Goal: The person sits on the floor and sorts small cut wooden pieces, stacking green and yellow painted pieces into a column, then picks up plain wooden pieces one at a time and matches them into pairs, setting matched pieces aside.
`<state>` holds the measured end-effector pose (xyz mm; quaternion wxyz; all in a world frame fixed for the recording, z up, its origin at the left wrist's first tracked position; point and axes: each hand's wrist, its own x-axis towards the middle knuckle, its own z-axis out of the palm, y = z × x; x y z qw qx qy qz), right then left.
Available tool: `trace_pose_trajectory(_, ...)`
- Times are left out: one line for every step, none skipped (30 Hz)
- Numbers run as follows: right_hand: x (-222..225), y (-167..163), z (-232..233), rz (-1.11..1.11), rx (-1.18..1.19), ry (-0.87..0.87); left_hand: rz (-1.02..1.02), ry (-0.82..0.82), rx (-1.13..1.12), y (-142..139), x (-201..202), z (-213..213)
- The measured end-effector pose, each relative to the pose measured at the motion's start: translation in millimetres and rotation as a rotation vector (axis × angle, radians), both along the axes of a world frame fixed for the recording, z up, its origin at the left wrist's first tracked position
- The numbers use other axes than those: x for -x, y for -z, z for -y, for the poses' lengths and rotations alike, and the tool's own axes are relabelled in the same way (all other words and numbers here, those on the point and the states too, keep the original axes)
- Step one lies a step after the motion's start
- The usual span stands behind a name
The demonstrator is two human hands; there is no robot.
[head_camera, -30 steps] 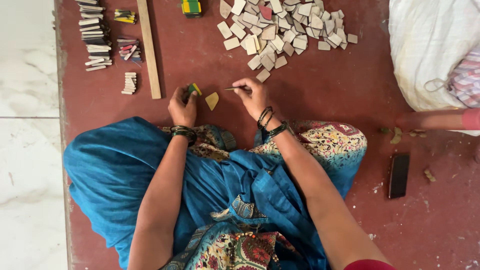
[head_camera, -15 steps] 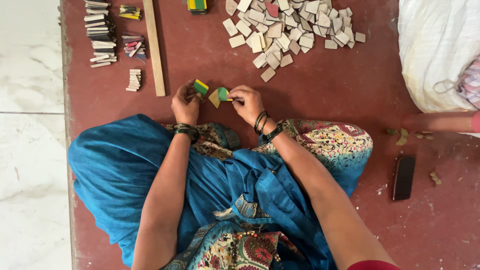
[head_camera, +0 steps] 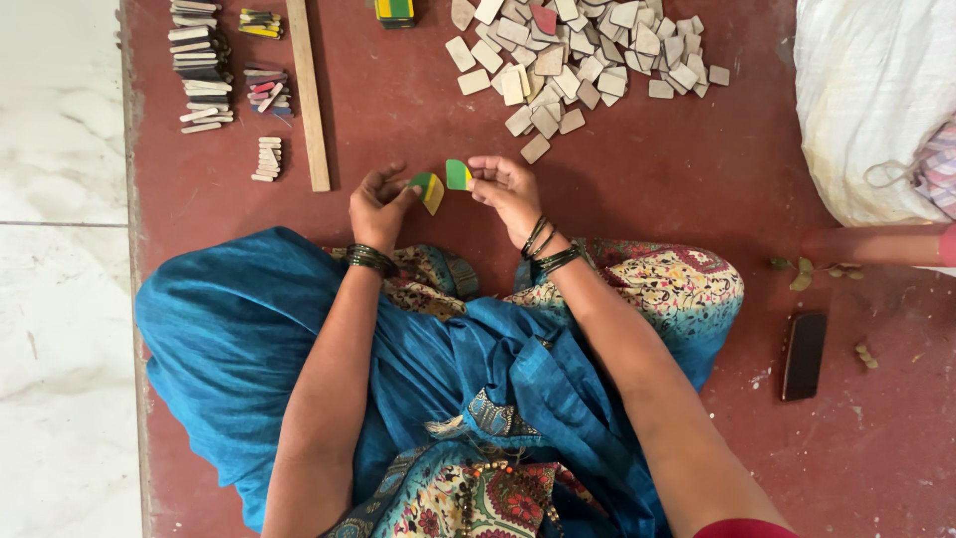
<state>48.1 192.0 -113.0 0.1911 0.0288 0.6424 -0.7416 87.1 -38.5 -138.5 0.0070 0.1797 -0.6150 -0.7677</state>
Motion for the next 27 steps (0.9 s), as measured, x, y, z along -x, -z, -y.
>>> trace_pose_trajectory(0, -7, 1, 0.036, 0.007, -0.008, -0.018, 0.01, -0.077, 1, 0, 0)
trace_pose_trajectory(0, -14, 2, 0.072, 0.013, -0.017, 0.002, 0.023, -0.113, 1, 0, 0)
trace_pose_trajectory(0, -20, 4, 0.071, 0.024, -0.034, 0.023, 0.037, -0.15, 1, -1, 0)
trace_pose_trajectory(-1, -24, 7, 0.071, 0.036, -0.051, 0.046, 0.051, -0.185, 1, -2, 0)
trace_pose_trajectory(-1, -29, 8, 0.07, 0.046, -0.069, 0.043, 0.047, -0.206, 0, -3, 0)
trace_pose_trajectory(-2, -32, 10, 0.069, 0.062, -0.076, 0.04, 0.042, -0.226, -1, -4, 0)
trace_pose_trajectory(-4, -33, 11, 0.066, 0.078, -0.081, 0.036, 0.039, -0.245, -1, -4, 0)
trace_pose_trajectory(-5, -34, 12, 0.065, 0.093, -0.088, 0.04, 0.036, -0.25, -3, -4, 0)
trace_pose_trajectory(-6, -33, 13, 0.067, 0.081, -0.087, 0.046, 0.035, -0.254, -4, -3, 0)
trace_pose_trajectory(-7, -32, 14, 0.068, 0.069, -0.087, 0.05, 0.032, -0.258, -6, -3, 0)
trace_pose_trajectory(-7, -29, 14, 0.069, 0.057, -0.088, 0.043, 0.039, -0.266, -8, -2, -1)
trace_pose_trajectory(-7, -27, 14, 0.051, 0.054, -0.1, 0.036, 0.045, -0.273, -9, -2, 0)
trace_pose_trajectory(-7, -24, 15, 0.034, 0.052, -0.112, 0.029, 0.051, -0.28, -11, -3, 0)
trace_pose_trajectory(-7, -22, 15, 0.016, 0.049, -0.124, 0.019, 0.054, -0.276, -12, -3, 0)
trace_pose_trajectory(-7, -19, 16, 0.011, 0.06, -0.126, 0.009, 0.057, -0.272, -14, -3, 0)
trace_pose_trajectory(-8, -17, 17, 0.006, 0.071, -0.127, -0.001, 0.06, -0.268, -15, -3, 0)
trace_pose_trajectory(-8, -16, 18, 0.002, 0.082, -0.129, -0.014, 0.067, -0.262, -16, -3, 0)
trace_pose_trajectory(-8, -15, 18, 0.001, 0.075, -0.13, -0.028, 0.074, -0.257, -17, -4, 0)
trace_pose_trajectory(-8, -15, 18, 0.0, 0.069, -0.13, -0.042, 0.081, -0.251, -18, -4, 0)
trace_pose_trajectory(-9, -15, 18, -0.001, 0.063, -0.131, -0.047, 0.089, -0.262, -19, -4, -1)
trace_pose_trajectory(-9, -17, 16, 0.011, 0.06, -0.133, -0.053, 0.096, -0.274, -19, -4, -3)
trace_pose_trajectory(-9, -19, 14, 0.024, 0.056, -0.135, -0.057, 0.104, -0.286, -19, -4, -5)
trace_pose_trajectory(-9, -21, 13, 0.037, 0.053, -0.137, -0.04, 0.117, -0.289, -19, -4, -6)
trace_pose_trajectory(-9, -22, 12, 0.042, 0.057, -0.14, -0.024, 0.131, -0.291, -20, -3, -7)
trace_pose_trajectory(-9, -24, 12, 0.046, 0.061, -0.143, -0.008, 0.145, -0.293, -20, -3, -8)
trace_pose_trajectory(-9, -26, 13, 0.05, 0.064, -0.147, 0.002, 0.15, -0.284, -20, -3, -8)
trace_pose_trajectory(-10, -28, 13, 0.047, 0.073, -0.154, 0.013, 0.155, -0.276, -20, -2, -8)
